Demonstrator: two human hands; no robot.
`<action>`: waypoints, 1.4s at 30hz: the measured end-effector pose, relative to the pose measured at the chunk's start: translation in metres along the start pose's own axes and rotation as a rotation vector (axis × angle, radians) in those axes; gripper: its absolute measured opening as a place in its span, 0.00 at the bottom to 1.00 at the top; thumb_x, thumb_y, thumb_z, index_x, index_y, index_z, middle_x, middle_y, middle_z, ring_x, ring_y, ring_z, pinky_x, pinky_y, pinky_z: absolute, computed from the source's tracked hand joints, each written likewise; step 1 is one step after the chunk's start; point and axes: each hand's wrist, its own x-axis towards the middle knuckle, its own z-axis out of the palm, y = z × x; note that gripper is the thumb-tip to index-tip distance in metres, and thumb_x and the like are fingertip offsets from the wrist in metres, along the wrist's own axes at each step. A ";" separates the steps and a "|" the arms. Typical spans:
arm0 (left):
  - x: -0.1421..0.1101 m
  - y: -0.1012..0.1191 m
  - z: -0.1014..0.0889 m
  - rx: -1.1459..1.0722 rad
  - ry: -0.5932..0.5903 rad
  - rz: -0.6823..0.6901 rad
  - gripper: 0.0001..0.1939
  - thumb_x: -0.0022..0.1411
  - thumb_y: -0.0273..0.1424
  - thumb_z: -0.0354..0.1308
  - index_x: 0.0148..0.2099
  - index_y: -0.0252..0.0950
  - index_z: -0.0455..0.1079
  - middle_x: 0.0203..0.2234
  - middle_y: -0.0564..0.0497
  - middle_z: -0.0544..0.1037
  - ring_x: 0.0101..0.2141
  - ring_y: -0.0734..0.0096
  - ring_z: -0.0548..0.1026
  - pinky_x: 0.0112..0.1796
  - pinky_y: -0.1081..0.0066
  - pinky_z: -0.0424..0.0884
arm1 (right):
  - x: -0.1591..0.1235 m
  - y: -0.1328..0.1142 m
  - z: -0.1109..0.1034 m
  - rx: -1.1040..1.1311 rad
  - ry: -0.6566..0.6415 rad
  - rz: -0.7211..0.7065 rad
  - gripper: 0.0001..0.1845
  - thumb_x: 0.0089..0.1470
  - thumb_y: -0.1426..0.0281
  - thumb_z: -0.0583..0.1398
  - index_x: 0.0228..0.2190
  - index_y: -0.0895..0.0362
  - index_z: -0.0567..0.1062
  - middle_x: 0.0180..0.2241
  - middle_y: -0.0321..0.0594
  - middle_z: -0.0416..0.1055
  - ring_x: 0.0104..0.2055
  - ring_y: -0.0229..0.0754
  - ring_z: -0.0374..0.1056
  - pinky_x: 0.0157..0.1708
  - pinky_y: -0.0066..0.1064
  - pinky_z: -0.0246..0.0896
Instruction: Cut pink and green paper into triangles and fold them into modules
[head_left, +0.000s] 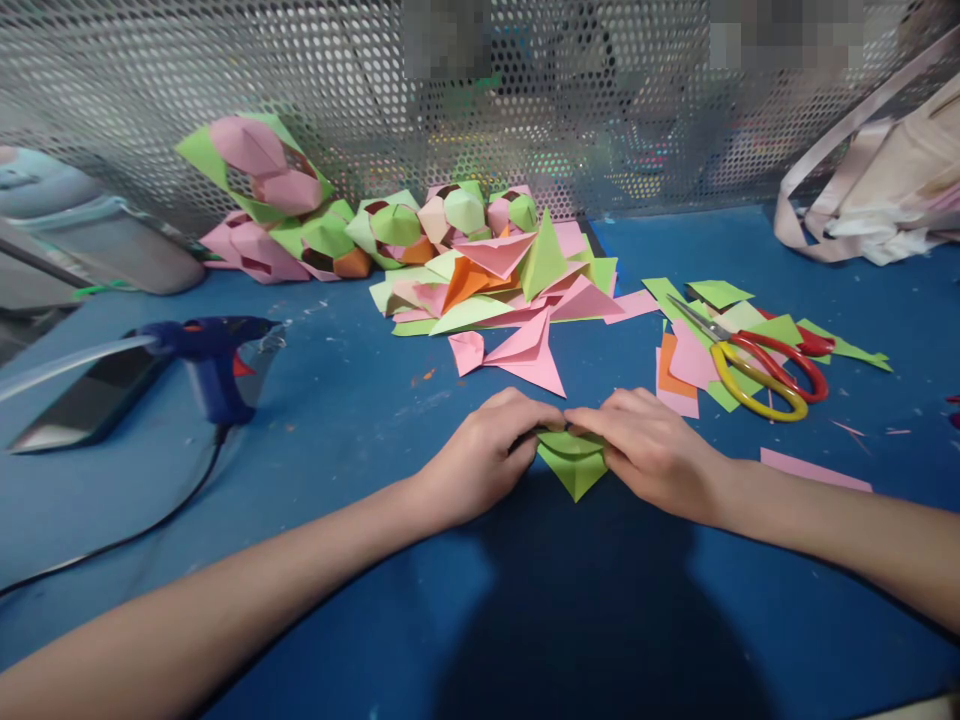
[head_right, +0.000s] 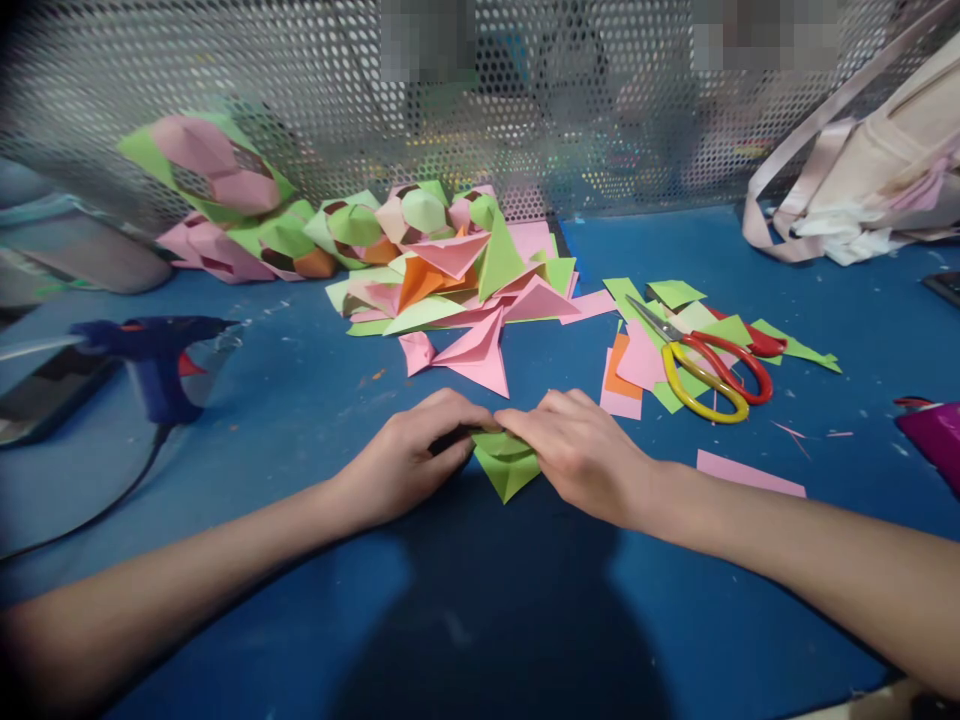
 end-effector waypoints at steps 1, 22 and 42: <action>0.000 0.000 0.000 0.014 -0.005 0.014 0.15 0.61 0.18 0.49 0.44 0.35 0.72 0.34 0.50 0.78 0.37 0.71 0.74 0.40 0.70 0.71 | 0.000 0.000 0.000 -0.024 -0.002 -0.011 0.22 0.58 0.83 0.49 0.53 0.63 0.67 0.35 0.44 0.73 0.38 0.45 0.65 0.35 0.36 0.55; -0.009 0.000 -0.008 0.036 -0.007 -0.037 0.20 0.59 0.25 0.56 0.54 0.36 0.64 0.47 0.46 0.73 0.45 0.66 0.72 0.46 0.68 0.69 | -0.005 0.005 -0.020 -0.245 0.079 -0.070 0.18 0.58 0.81 0.53 0.49 0.66 0.70 0.29 0.43 0.73 0.33 0.44 0.66 0.39 0.39 0.58; 0.001 0.017 0.004 -0.791 0.100 -0.468 0.12 0.59 0.29 0.60 0.45 0.35 0.69 0.37 0.49 0.76 0.38 0.69 0.74 0.38 0.72 0.69 | 0.008 -0.009 -0.013 0.785 0.157 0.629 0.18 0.57 0.67 0.59 0.49 0.52 0.69 0.43 0.40 0.70 0.43 0.39 0.68 0.40 0.30 0.67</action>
